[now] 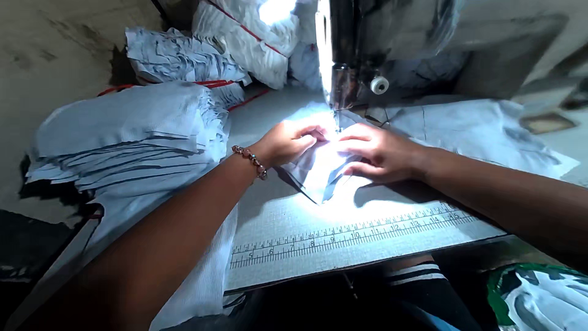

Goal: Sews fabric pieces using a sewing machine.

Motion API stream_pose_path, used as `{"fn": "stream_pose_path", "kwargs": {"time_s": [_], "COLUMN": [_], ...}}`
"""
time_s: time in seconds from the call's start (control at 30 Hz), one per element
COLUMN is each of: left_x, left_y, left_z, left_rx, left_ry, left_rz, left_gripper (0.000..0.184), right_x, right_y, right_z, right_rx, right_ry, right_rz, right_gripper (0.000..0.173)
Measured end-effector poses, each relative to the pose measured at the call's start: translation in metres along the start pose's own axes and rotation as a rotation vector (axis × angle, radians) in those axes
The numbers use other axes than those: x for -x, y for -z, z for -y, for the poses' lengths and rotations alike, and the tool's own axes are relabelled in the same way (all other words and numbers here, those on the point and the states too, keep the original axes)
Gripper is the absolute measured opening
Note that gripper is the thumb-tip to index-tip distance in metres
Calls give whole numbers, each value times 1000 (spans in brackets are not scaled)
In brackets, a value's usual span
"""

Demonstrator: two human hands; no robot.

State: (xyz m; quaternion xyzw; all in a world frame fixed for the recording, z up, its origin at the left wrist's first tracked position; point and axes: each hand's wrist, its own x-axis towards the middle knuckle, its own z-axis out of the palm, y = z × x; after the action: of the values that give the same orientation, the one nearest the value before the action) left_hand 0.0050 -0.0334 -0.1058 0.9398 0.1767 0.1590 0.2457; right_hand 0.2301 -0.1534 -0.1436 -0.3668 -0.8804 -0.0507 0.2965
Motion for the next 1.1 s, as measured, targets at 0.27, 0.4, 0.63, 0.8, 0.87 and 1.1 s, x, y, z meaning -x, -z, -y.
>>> {"fn": "stream_pose_path", "kwargs": {"time_s": [0.27, 0.4, 0.63, 0.8, 0.87, 1.1], "left_x": [-22, -26, -30, -29, -29, -35], "left_y": [9, 10, 7, -1, -3, -7], "left_z": [0, -12, -7, 2, 4, -7], "left_rx": [-144, -214, -190, -121, -128, -282], "left_ry": [-156, -85, -5, -91, -80, 14], "left_rz": [149, 205, 186, 97, 84, 77], "left_gripper": [25, 28, 26, 17, 18, 24], "right_x": [-1, 7, 12, 2, -3, 6], "right_y": [-4, 1, 11, 3, -3, 3], "right_z": [8, 5, -14, -5, 1, -4], "right_rx": [-25, -19, -21, 15, -11, 14], "right_ry": [-24, -89, -243, -89, -15, -72], "right_rz": [66, 34, 159, 59, 53, 70], "right_gripper": [60, 55, 55, 56, 57, 57]}}
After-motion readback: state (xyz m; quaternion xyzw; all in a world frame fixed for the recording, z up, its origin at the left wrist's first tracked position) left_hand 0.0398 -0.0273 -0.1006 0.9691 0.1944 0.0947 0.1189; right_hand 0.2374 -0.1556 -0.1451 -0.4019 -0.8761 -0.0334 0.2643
